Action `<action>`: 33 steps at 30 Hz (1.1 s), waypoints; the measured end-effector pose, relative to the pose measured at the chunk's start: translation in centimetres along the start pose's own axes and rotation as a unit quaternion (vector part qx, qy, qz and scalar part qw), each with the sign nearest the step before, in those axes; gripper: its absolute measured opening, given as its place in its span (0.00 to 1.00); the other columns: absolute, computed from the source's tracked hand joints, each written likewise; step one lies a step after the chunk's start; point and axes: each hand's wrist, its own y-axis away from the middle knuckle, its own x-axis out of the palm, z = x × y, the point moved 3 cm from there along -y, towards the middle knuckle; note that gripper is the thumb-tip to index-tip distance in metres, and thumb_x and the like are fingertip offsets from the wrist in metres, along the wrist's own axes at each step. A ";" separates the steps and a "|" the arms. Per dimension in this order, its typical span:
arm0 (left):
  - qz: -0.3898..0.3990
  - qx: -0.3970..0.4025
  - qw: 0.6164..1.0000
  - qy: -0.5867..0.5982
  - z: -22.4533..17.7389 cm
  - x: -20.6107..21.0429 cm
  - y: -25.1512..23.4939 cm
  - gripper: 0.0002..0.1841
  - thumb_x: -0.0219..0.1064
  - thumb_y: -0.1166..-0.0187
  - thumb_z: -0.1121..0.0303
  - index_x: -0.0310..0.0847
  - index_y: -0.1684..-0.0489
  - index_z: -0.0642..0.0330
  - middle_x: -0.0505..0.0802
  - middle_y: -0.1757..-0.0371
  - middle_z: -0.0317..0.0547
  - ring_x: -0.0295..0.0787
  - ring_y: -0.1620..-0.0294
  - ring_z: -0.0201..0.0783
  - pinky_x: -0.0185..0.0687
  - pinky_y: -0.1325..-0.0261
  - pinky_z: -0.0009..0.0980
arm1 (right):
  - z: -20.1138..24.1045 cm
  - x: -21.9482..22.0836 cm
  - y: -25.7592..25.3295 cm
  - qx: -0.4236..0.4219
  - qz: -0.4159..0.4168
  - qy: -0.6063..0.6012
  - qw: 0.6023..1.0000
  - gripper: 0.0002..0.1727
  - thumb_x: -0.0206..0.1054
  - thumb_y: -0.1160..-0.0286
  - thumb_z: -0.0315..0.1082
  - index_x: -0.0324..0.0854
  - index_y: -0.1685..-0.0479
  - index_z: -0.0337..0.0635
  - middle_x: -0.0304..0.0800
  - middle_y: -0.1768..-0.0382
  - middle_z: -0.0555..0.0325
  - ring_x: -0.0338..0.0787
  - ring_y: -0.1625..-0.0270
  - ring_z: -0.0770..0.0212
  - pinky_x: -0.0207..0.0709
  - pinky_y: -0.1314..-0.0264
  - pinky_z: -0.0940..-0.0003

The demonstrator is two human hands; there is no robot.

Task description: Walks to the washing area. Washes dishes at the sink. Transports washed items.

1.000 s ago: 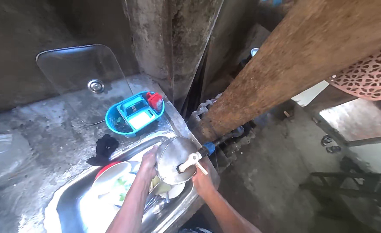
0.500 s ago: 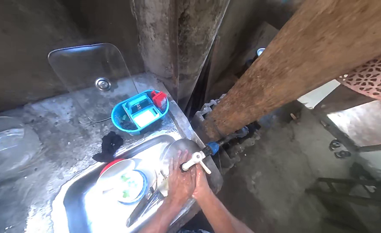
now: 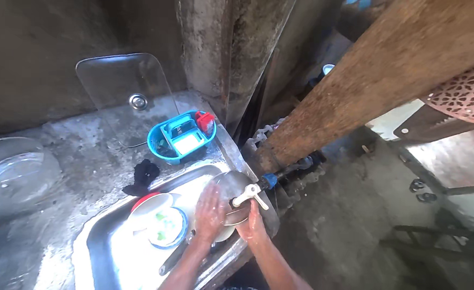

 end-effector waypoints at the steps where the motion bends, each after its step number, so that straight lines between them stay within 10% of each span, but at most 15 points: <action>1: -0.015 -0.054 0.998 0.025 0.9 -0.3 0.3 0.36 0.42 0.11 0.50 0.70 0.20 0.76 0.77 0.19 0.71 0.73 0.16 0.63 0.67 0.14 0.53 | -0.1 0.2 -0.5 -0.002 0.003 0.008 1.000 0.31 0.36 0.06 0.59 0.69 0.24 0.47 0.87 0.42 0.47 0.89 0.40 0.51 0.85 0.37 0.48; 4: -0.053 -0.173 0.980 0.079 1.4 -2.0 0.7 0.41 0.47 0.12 0.48 0.53 0.12 0.79 0.68 0.14 0.74 0.66 0.12 0.60 0.64 0.12 0.48 | -0.9 1.7 -2.6 0.008 -0.026 0.031 0.999 0.31 0.36 0.06 0.60 0.72 0.30 0.47 0.88 0.46 0.51 0.89 0.44 0.55 0.85 0.41 0.52; 16: -0.025 -0.067 0.995 -0.063 0.6 -1.6 0.9 0.32 0.47 0.12 0.55 0.68 0.18 0.75 0.71 0.16 0.75 0.62 0.13 0.73 0.53 0.12 0.68 | -3.7 6.6 -7.6 -0.010 -0.023 0.191 0.981 0.34 0.42 0.06 0.58 0.66 0.15 0.42 0.80 0.25 0.44 0.83 0.25 0.54 0.78 0.24 0.53; 21: -0.072 0.036 0.997 -0.004 1.4 -2.6 5.2 0.21 0.50 0.15 0.65 0.80 0.30 0.63 0.82 0.24 0.68 0.72 0.16 0.63 0.63 0.13 0.58 | -6.3 5.0 -6.4 0.090 0.044 0.216 0.971 0.27 0.48 0.06 0.54 0.76 0.35 0.38 0.90 0.55 0.48 0.92 0.53 0.57 0.88 0.49 0.57; 25: -0.012 0.043 0.992 -0.115 4.5 -3.3 6.9 0.24 0.56 0.21 0.66 0.82 0.29 0.65 0.82 0.22 0.66 0.73 0.18 0.68 0.64 0.17 0.64 | -5.9 3.3 -6.7 0.144 0.080 0.561 0.811 0.42 0.39 0.08 0.65 0.84 0.46 0.32 0.92 0.64 0.46 0.93 0.65 0.55 0.88 0.60 0.57; 27: 0.025 0.016 0.985 -0.170 4.9 -3.3 6.5 0.27 0.57 0.25 0.65 0.81 0.27 0.67 0.78 0.19 0.66 0.71 0.17 0.70 0.61 0.17 0.67 | -4.5 2.7 -7.4 0.123 0.079 0.627 0.766 0.32 0.47 0.06 0.57 0.83 0.43 0.35 0.93 0.61 0.49 0.93 0.66 0.57 0.87 0.62 0.60; 33: 0.101 -0.004 0.992 -0.080 1.7 -0.9 5.7 0.22 0.62 0.25 0.66 0.86 0.33 0.62 0.80 0.19 0.62 0.72 0.17 0.65 0.70 0.18 0.58 | -2.0 1.4 -7.0 -0.015 0.087 0.472 0.877 0.16 0.57 0.09 0.41 0.82 0.44 0.37 0.92 0.62 0.57 0.91 0.69 0.65 0.85 0.70 0.72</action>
